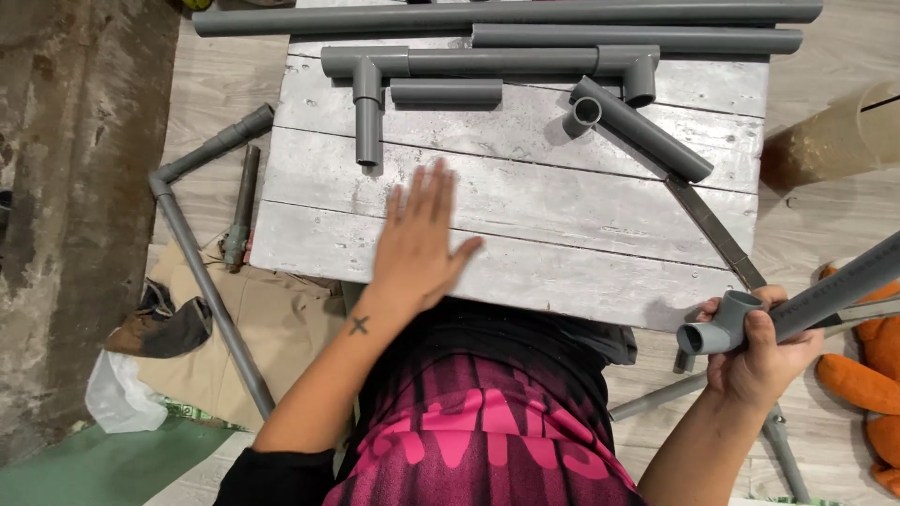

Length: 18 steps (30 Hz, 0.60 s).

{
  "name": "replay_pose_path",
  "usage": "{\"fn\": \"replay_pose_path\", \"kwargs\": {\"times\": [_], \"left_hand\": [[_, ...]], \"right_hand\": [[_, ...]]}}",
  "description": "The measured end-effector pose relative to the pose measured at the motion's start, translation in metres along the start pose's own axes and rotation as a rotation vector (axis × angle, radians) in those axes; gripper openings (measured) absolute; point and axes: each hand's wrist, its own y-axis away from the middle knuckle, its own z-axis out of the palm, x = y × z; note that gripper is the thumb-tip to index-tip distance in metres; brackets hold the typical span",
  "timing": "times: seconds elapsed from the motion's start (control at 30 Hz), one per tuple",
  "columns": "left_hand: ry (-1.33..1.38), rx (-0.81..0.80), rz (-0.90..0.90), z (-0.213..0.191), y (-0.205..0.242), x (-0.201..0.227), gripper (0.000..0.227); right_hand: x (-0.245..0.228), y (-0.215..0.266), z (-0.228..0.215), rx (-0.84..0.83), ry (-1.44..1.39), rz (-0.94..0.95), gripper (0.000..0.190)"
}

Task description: The person is filing the edges of PVC pipe sections and assembling them into a larger structure using various connectors.

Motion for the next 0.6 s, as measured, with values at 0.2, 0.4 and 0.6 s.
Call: {"fn": "replay_pose_path", "kwargs": {"times": [0.2, 0.4, 0.6], "left_hand": [[0.051, 0.291, -0.038, -0.01, 0.033, -0.037, 0.083], [0.111, 0.14, 0.259, -0.001, 0.031, -0.003, 0.083], [-0.021, 0.093, 0.248, -0.001, 0.03, -0.022, 0.086]], "right_hand": [[0.004, -0.001, -0.005, 0.019, -0.05, 0.013, 0.04], [0.001, 0.0, 0.0, 0.014, -0.006, 0.005, 0.038], [0.003, -0.001, -0.004, -0.01, -0.036, 0.006, 0.036]]}}
